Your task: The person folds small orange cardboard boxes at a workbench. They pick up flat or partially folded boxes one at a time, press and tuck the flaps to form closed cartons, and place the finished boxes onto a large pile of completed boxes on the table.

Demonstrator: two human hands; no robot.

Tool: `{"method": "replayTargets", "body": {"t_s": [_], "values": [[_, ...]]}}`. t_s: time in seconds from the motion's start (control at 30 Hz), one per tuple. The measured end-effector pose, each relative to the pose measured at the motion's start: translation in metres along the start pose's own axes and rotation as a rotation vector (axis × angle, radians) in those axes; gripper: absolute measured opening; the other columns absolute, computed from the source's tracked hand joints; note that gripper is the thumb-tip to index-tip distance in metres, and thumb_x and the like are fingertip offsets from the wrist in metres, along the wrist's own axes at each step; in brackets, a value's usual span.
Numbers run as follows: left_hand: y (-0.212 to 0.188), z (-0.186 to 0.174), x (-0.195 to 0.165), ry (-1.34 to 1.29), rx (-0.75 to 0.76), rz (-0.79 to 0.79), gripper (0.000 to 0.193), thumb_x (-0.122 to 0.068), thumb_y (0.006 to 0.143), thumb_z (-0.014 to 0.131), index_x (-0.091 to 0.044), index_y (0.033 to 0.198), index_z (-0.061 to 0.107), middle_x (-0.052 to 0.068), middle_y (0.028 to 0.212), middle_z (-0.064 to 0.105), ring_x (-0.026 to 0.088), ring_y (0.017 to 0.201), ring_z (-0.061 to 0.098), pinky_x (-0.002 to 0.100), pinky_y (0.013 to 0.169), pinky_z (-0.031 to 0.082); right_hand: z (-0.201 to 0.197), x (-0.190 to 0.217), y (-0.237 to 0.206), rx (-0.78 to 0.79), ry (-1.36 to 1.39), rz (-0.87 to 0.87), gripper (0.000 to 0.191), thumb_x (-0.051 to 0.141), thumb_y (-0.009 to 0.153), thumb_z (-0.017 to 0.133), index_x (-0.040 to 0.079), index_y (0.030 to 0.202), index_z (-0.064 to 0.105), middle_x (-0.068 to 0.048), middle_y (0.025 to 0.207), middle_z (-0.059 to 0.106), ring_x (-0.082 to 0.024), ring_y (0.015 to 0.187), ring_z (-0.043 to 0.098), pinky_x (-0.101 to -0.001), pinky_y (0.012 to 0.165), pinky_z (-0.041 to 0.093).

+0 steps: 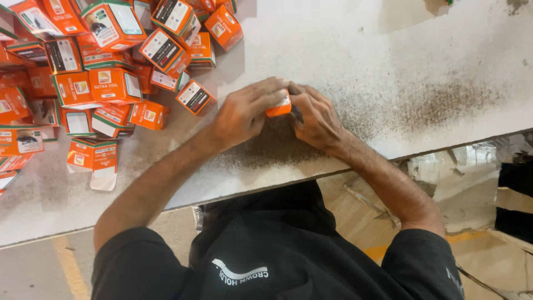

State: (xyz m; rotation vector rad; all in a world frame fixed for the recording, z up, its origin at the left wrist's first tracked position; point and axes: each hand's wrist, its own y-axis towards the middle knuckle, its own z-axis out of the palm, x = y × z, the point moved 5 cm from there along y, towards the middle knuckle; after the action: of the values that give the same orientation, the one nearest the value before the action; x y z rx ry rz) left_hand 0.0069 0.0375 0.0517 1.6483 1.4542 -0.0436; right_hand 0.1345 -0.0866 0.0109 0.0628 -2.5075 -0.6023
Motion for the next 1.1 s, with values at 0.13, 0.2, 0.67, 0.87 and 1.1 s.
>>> {"method": "replayTargets", "body": {"t_s": [0.13, 0.2, 0.67, 0.87, 1.1], "values": [[-0.008, 0.000, -0.005, 0.134, 0.063, 0.111, 0.039, -0.013, 0.092, 0.080, 0.003, 0.123, 0.063, 0.024, 0.138, 0.063, 0.040, 0.131, 0.061, 0.045, 0.107, 0.055, 0.001, -0.006, -0.001, 0.010, 0.086, 0.064, 0.049, -0.002, 0.094, 0.078, 0.005, 0.119, 0.037, -0.028, 0.133, 0.062, -0.041, 0.118, 0.070, -0.0483, 0.096, 0.060], [-0.010, 0.004, -0.001, 0.167, 0.052, 0.078, 0.033, -0.008, 0.093, 0.079, 0.000, 0.123, 0.065, 0.022, 0.140, 0.063, 0.039, 0.133, 0.061, 0.045, 0.108, 0.055, 0.001, -0.005, 0.000, 0.013, 0.078, 0.047, 0.051, -0.001, 0.094, 0.078, 0.006, 0.120, 0.035, -0.029, 0.133, 0.062, -0.042, 0.119, 0.070, -0.0481, 0.096, 0.061], [-0.024, 0.017, 0.006, 0.169, 0.096, 0.134, 0.014, -0.004, 0.093, 0.072, 0.000, 0.099, 0.060, 0.025, 0.155, 0.050, 0.042, 0.148, 0.045, 0.050, 0.121, 0.048, -0.009, 0.002, 0.009, 0.009, 0.031, 0.036, 0.053, 0.002, 0.091, 0.082, 0.005, 0.118, 0.036, -0.032, 0.133, 0.063, -0.045, 0.116, 0.069, -0.0486, 0.091, 0.061], [-0.025, 0.021, 0.003, 0.188, 0.143, 0.039, 0.019, -0.002, 0.083, 0.068, 0.002, 0.101, 0.060, 0.028, 0.154, 0.050, 0.045, 0.143, 0.044, 0.056, 0.121, 0.042, 0.000, -0.006, 0.013, 0.073, 0.000, 0.087, 0.055, 0.002, 0.096, 0.079, 0.005, 0.136, 0.041, -0.022, 0.125, 0.070, -0.032, 0.103, 0.075, -0.0425, 0.081, 0.066], [-0.030, -0.129, -0.009, 0.493, -0.352, -0.056, 0.019, -0.003, 0.101, 0.065, -0.001, 0.119, 0.057, 0.022, 0.138, 0.057, 0.048, 0.146, 0.045, 0.065, 0.126, 0.036, -0.034, 0.004, 0.146, 0.014, 0.042, -0.046, 0.062, 0.030, 0.100, 0.075, -0.001, 0.140, 0.040, -0.021, 0.106, 0.068, -0.026, 0.074, 0.068, -0.0412, 0.055, 0.058]]}}
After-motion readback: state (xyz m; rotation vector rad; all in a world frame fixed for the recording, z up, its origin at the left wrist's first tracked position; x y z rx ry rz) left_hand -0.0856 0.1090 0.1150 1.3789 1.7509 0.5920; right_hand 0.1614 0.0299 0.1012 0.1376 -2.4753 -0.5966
